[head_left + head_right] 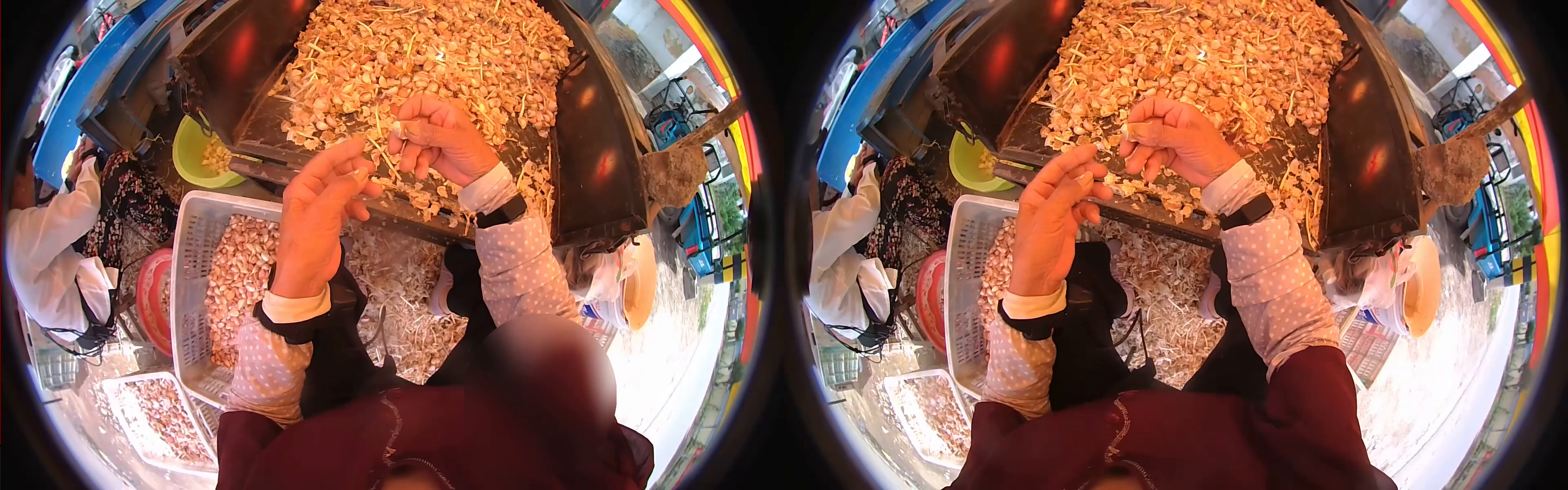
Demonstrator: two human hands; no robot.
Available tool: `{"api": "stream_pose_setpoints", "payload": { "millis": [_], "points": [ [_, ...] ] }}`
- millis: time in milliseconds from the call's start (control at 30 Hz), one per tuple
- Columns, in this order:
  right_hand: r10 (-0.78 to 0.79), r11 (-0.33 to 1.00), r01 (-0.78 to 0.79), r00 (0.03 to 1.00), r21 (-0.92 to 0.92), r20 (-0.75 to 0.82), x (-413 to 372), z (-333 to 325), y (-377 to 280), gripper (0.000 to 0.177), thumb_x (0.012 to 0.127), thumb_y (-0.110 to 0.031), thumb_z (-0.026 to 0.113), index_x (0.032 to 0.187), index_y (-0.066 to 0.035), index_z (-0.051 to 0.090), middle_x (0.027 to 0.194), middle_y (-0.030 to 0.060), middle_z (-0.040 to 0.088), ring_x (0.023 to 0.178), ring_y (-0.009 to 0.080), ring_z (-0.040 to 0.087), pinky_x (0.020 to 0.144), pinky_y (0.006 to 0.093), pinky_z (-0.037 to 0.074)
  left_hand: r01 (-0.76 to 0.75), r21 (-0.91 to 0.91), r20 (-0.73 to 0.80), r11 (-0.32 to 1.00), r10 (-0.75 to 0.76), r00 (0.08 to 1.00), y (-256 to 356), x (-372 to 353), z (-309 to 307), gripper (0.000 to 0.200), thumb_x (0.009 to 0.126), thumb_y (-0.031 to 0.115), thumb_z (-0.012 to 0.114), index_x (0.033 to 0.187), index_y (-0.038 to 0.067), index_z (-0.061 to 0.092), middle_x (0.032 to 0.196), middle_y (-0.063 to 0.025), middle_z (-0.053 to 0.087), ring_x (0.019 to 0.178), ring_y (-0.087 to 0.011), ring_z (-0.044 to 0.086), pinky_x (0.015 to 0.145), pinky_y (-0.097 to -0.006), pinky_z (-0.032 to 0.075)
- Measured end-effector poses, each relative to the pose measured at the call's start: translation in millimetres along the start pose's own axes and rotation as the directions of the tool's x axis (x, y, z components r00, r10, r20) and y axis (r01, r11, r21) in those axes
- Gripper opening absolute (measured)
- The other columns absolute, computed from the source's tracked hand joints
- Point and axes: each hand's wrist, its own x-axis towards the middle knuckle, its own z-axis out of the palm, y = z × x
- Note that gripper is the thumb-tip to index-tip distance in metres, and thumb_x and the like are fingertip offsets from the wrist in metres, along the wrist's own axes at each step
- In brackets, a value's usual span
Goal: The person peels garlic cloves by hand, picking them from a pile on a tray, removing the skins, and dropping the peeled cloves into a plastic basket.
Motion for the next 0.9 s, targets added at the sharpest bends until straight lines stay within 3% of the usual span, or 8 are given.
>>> {"api": "stream_pose_setpoints", "payload": {
  "millis": [467, 533, 567, 633, 667, 733, 767, 900],
  "points": [
    [-0.08, 0.984, 0.044, 0.975, 0.172, 0.207, -57.3, 125.9, -38.1, 0.014, 0.091, 0.002, 0.056, 0.103, 0.006, 0.052, 0.081, 0.0193, 0.068, 0.054, 0.0246, 0.068, 0.041, 0.0275, 0.054, -0.607, 0.291, 0.144, 0.74, 0.593, 0.792, 44.1, -80.0, 25.6, 0.024, 0.077, -0.008, 0.072, 0.099, -0.001, 0.071, 0.085, -0.0089, 0.069, 0.07, -0.0134, 0.064, 0.058, -0.0243, 0.049],
    [-0.055, 0.96, -0.005, 0.977, 0.279, 0.207, -76.2, 154.3, -54.0, 0.011, 0.081, 0.008, 0.069, 0.086, 0.011, 0.06, 0.076, 0.0327, 0.064, 0.048, 0.0303, 0.065, 0.04, 0.0322, 0.054, -0.718, 0.397, 0.337, 0.571, 0.637, 0.693, 57.7, -104.8, 21.1, 0.016, 0.078, -0.002, 0.071, 0.093, 0.001, 0.073, 0.078, -0.0075, 0.07, 0.061, -0.0141, 0.063, 0.05, -0.0233, 0.045],
    [-0.296, 0.932, 0.204, 0.907, 0.301, 0.3, -72.0, 166.8, -53.5, 0.011, 0.079, 0.007, 0.072, 0.073, 0.011, 0.064, 0.071, 0.0355, 0.063, 0.044, 0.0277, 0.063, 0.037, 0.0299, 0.05, -0.724, 0.394, 0.337, 0.567, 0.643, 0.687, 60.9, -110.2, 16.9, 0.016, 0.078, -0.002, 0.071, 0.093, 0.001, 0.073, 0.078, -0.0075, 0.07, 0.061, -0.0141, 0.063, 0.05, -0.0233, 0.045],
    [-0.474, 0.878, 0.413, 0.822, 0.243, 0.315, -85.3, 187.3, -55.3, 0.019, 0.084, 0.008, 0.062, 0.066, 0.011, 0.062, 0.063, 0.0329, 0.06, 0.032, 0.0219, 0.05, 0.029, 0.027, 0.034, -0.774, 0.079, 0.583, 0.628, 0.601, 0.547, 65.7, -115.8, 7.9, 0.018, 0.082, 0.004, 0.064, 0.098, -0.002, 0.062, 0.077, -0.0082, 0.064, 0.059, -0.015, 0.062, 0.049, -0.026, 0.046],
    [-0.466, 0.882, 0.409, 0.683, 0.234, 0.562, -79.7, 173.6, -59.9, 0.015, 0.083, -0.002, 0.074, 0.081, 0.01, 0.065, 0.067, 0.0109, 0.062, 0.05, 0.0141, 0.054, 0.041, 0.0256, 0.038, -0.749, -0.075, 0.683, 0.658, 0.581, 0.442, 68.0, -115.6, 6.5, 0.021, 0.084, 0.007, 0.061, 0.101, -0.004, 0.057, 0.077, -0.0085, 0.062, 0.057, -0.0154, 0.062, 0.049, -0.0274, 0.047],
    [-0.499, 0.826, 0.389, 0.841, 0.408, 0.209, -98.9, 207.6, -52.0, 0.016, 0.079, -0.001, 0.077, 0.069, 0.008, 0.068, 0.06, 0.0109, 0.063, 0.042, 0.0133, 0.053, 0.036, 0.0242, 0.037, -0.816, -0.203, 0.579, 0.541, 0.739, 0.346, 62.9, -108.0, 37.7, 0.019, 0.082, 0.007, 0.066, 0.099, -0.002, 0.063, 0.073, -0.0095, 0.06, 0.051, -0.015, 0.055, 0.044, -0.0264, 0.038],
    [-0.501, 0.826, 0.391, 0.839, 0.406, 0.212, -96.7, 204.1, -52.5, 0.016, 0.079, -0.001, 0.077, 0.069, 0.008, 0.068, 0.06, 0.0109, 0.063, 0.042, 0.0133, 0.053, 0.036, 0.0242, 0.037, -0.865, -0.313, 0.45, 0.392, 0.864, 0.229, 61.8, -103.7, 49.7, 0.018, 0.08, 0.006, 0.07, 0.097, 0.0, 0.07, 0.069, -0.0106, 0.059, 0.046, -0.0146, 0.049, 0.04, -0.0256, 0.028],
    [-0.581, 0.804, 0.435, 0.72, 0.404, 0.38, -85.1, 193.1, -55.0, 0.02, 0.085, 0.009, 0.058, 0.065, 0.01, 0.061, 0.06, 0.0261, 0.06, 0.032, 0.0195, 0.047, 0.029, 0.025, 0.03, -0.854, -0.299, 0.43, 0.426, 0.859, 0.278, 70.0, -108.9, 53.1, 0.016, 0.081, 0.005, 0.069, 0.096, 0.001, 0.07, 0.069, -0.0105, 0.059, 0.043, -0.0124, 0.048, 0.038, -0.024, 0.024]
  ]
}}
